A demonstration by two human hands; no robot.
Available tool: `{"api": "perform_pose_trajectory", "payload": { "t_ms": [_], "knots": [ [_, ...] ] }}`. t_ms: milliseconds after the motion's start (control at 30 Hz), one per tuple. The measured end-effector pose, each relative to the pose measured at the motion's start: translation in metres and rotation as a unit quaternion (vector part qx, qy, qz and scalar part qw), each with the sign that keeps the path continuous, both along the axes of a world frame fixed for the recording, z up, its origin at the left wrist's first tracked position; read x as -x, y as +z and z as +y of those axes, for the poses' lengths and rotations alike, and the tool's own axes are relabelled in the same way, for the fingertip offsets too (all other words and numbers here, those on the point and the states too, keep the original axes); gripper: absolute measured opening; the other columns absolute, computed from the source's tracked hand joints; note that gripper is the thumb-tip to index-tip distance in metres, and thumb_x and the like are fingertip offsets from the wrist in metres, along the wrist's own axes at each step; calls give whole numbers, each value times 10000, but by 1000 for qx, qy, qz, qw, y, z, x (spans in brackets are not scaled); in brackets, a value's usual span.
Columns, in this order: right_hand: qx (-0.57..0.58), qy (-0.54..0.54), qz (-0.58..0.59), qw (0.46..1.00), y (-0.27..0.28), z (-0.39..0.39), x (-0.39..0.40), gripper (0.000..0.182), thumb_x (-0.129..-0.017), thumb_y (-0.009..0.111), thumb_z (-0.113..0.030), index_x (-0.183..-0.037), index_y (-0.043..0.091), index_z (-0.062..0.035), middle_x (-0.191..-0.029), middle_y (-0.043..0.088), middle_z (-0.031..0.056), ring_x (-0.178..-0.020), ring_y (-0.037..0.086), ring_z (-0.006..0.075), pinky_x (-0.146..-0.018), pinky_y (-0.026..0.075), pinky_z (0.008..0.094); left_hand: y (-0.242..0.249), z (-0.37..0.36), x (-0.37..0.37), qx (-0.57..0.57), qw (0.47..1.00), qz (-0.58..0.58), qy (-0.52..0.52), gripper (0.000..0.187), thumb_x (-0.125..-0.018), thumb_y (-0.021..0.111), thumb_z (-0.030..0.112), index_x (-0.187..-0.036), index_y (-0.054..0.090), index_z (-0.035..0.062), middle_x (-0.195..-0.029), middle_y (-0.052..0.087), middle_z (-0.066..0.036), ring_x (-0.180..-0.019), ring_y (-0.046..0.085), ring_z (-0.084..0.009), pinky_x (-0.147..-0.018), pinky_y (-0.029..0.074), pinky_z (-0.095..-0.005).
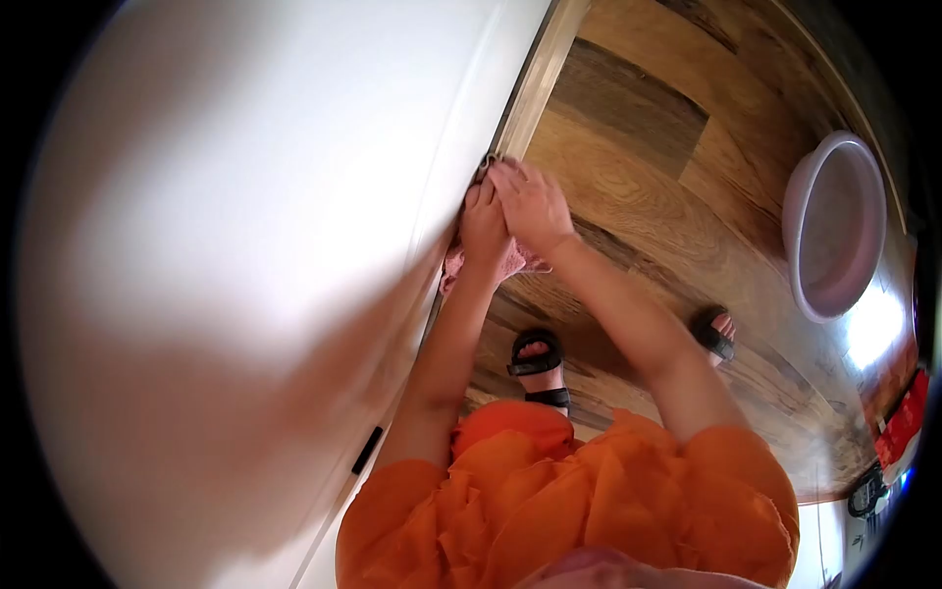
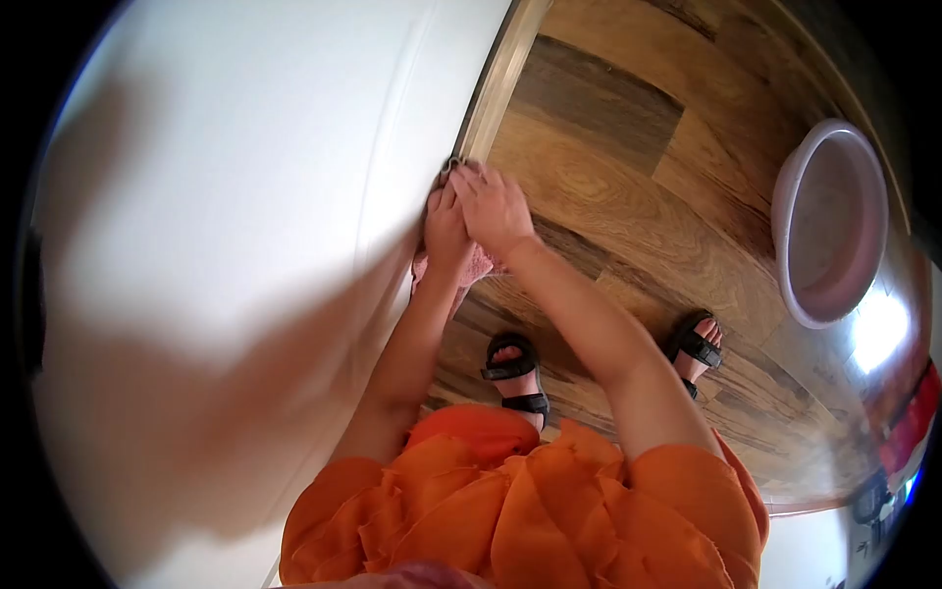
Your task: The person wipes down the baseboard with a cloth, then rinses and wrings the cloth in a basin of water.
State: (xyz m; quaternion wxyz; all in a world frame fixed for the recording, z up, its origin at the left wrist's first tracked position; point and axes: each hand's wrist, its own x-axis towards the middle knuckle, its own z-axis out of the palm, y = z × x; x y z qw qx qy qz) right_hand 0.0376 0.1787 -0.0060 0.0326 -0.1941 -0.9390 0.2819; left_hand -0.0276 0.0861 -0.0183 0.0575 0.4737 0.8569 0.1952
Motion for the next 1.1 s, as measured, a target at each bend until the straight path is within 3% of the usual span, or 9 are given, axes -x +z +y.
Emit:
{"api": "perform_pose_trajectory", "payload": {
  "t_ms": [200, 333, 433, 567, 700, 833, 933, 1033, 1100],
  "knots": [
    [-97, 15, -135, 986, 11, 15, 9, 451, -884, 468, -172, -1333, 445, -129, -1389, 453, 15, -1251, 385, 200, -941, 332, 370, 11, 21, 10, 22, 999, 11, -22, 381, -801, 547, 39, -1179, 569, -5, -1168, 582, -139, -954, 561, -305, -824, 473, -353],
    [-69, 75, -98, 990, -4, -2, -12, 550, -877, 479, -163, -1410, 345, -133, -1447, 370, -9, -1318, 296, 208, -948, 316, 378, 11, 1, 3, -36, 999, 8, -22, 392, -797, 547, 31, -1188, 573, 8, -1163, 589, -142, -981, 562, -319, -829, 464, -364],
    [-133, 51, -39, 989, -8, 19, -8, 548, -825, 517, -111, -1360, 423, -172, -1397, 440, -14, -1237, 387, 195, -902, 340, 391, 2, 12, 9, -2, 1000, -1, -18, 363, -797, 573, 75, -1153, 582, 5, -1184, 584, -150, -1003, 564, -305, -854, 441, -379],
    [-31, -17, -22, 999, -5, 25, 3, 545, -798, 537, -89, -1329, 434, -160, -1376, 456, -18, -1212, 402, 221, -879, 348, 401, 3, 31, 15, 7, 999, -41, -10, 364, -802, 558, 73, -1158, 571, -1, -1185, 576, -162, -996, 559, -331, -846, 441, -377],
    [-55, 17, -68, 996, 3, 14, 5, 428, -861, 488, -207, -1280, 490, -125, -1368, 431, 0, -1213, 381, 209, -907, 319, 407, 14, 14, 7, -29, 996, -81, -36, 407, -834, 533, 95, -1221, 521, -31, -1230, 534, -173, -1033, 514, -343, -906, 427, -391],
    [-65, -8, -26, 998, 2, 8, 7, 398, -896, 476, -276, -1237, 531, -79, -1316, 434, 10, -1190, 393, 207, -895, 336, 372, 13, -7, -20, 48, 998, -25, 46, 439, -812, 585, 130, -1218, 523, -27, -1317, 475, -208, -1097, 491, -351, -907, 383, -435],
    [-139, 16, -90, 986, 4, 25, 10, 392, -901, 467, -277, -1233, 547, -84, -1337, 449, 26, -1193, 409, 222, -895, 353, 373, 17, 12, -4, 49, 999, -6, -13, 440, -811, 583, 125, -1218, 524, -31, -1337, 463, -203, -1049, 516, -350, -877, 401, -417],
    [-124, -17, -18, 992, -6, 51, 15, 374, -900, 473, -258, -1221, 561, -88, -1358, 431, 21, -1174, 418, 214, -880, 372, 383, 28, 48, 15, 39, 997, -72, -17, 443, -807, 580, 115, -1220, 523, -35, -1350, 450, -206, -991, 544, -341, -833, 419, -386],
    [-105, 8, -62, 992, -3, 43, 14, 375, -907, 457, -229, -1239, 555, -84, -1404, 384, 35, -1197, 408, 203, -878, 375, 391, 31, 41, 10, 53, 995, -89, -1, 475, -816, 565, 81, -1268, 483, -36, -1372, 436, -188, -1011, 551, -355, -850, 441, -388]
  ]
}}
